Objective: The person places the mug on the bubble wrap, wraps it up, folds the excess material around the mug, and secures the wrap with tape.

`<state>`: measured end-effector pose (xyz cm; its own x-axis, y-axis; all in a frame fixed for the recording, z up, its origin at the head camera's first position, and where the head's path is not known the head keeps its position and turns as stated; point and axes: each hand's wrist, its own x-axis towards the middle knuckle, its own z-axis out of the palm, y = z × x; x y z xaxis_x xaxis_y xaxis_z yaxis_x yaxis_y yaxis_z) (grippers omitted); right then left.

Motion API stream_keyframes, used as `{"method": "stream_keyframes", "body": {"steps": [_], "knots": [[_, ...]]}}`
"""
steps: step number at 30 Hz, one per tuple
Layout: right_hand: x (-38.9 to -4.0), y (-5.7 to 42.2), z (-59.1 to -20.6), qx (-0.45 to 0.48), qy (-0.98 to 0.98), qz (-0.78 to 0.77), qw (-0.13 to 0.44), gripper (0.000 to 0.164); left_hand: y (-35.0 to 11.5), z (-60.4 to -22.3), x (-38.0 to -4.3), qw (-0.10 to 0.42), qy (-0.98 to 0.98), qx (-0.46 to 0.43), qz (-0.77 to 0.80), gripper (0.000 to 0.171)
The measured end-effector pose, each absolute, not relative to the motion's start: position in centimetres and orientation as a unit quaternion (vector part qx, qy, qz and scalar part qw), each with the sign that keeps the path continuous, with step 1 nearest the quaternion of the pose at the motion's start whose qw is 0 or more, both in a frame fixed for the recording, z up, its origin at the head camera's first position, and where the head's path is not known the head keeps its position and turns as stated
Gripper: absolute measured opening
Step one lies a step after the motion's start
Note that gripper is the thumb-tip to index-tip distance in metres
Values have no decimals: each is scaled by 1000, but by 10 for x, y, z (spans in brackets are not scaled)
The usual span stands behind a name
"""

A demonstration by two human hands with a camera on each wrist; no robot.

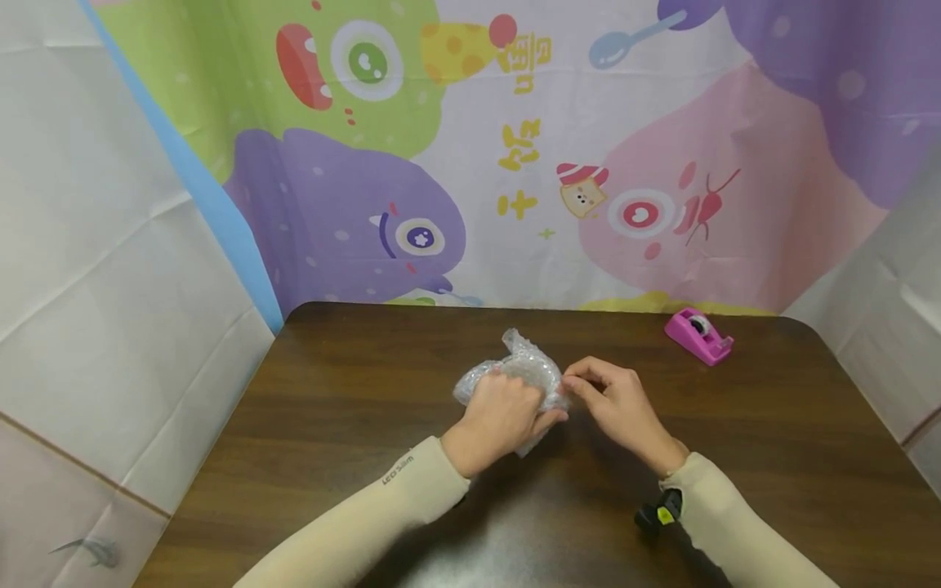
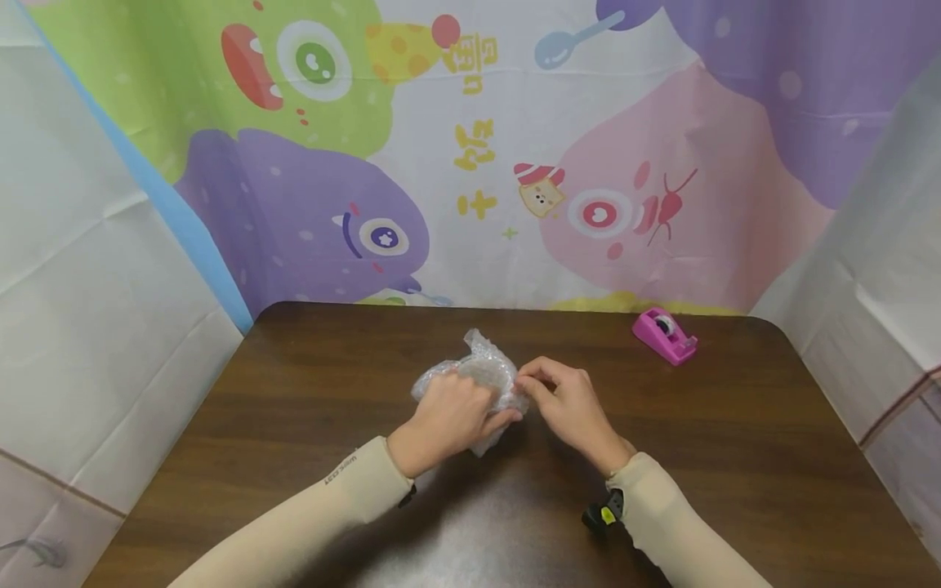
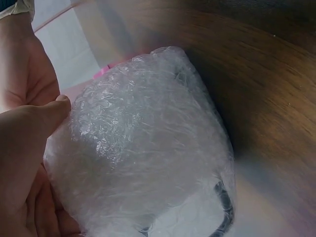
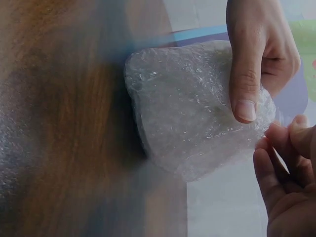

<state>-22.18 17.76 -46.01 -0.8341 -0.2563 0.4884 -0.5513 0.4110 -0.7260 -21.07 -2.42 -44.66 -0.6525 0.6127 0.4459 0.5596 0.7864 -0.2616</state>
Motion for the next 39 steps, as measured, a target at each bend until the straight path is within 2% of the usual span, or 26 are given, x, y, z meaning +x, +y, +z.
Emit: {"method": "stream_keyframes", "body": {"steps": [4, 12, 19, 26, 35, 39], "knots": [[-225, 176, -457, 235, -838, 471, 143, 9, -25, -447, -211, 273, -904, -326, 47, 57], [-229, 172, -454, 221, -859, 443, 131, 8, -24, -449, -213, 273, -901, -331, 62, 53], [-235, 171, -455, 252, -851, 431, 164, 6, -24, -449, -213, 270, -901, -332, 72, 54], [-241, 171, -454, 266, -851, 424, 158, 5, -23, -449, -214, 273, -899, -336, 74, 53], [-247, 172, -448, 276, -870, 391, 118, 5, -24, -448, -213, 286, -892, -342, 70, 53], [-252, 170, -443, 263, -875, 402, 67, 10, -25, -448, -213, 283, -894, -341, 66, 54]]}}
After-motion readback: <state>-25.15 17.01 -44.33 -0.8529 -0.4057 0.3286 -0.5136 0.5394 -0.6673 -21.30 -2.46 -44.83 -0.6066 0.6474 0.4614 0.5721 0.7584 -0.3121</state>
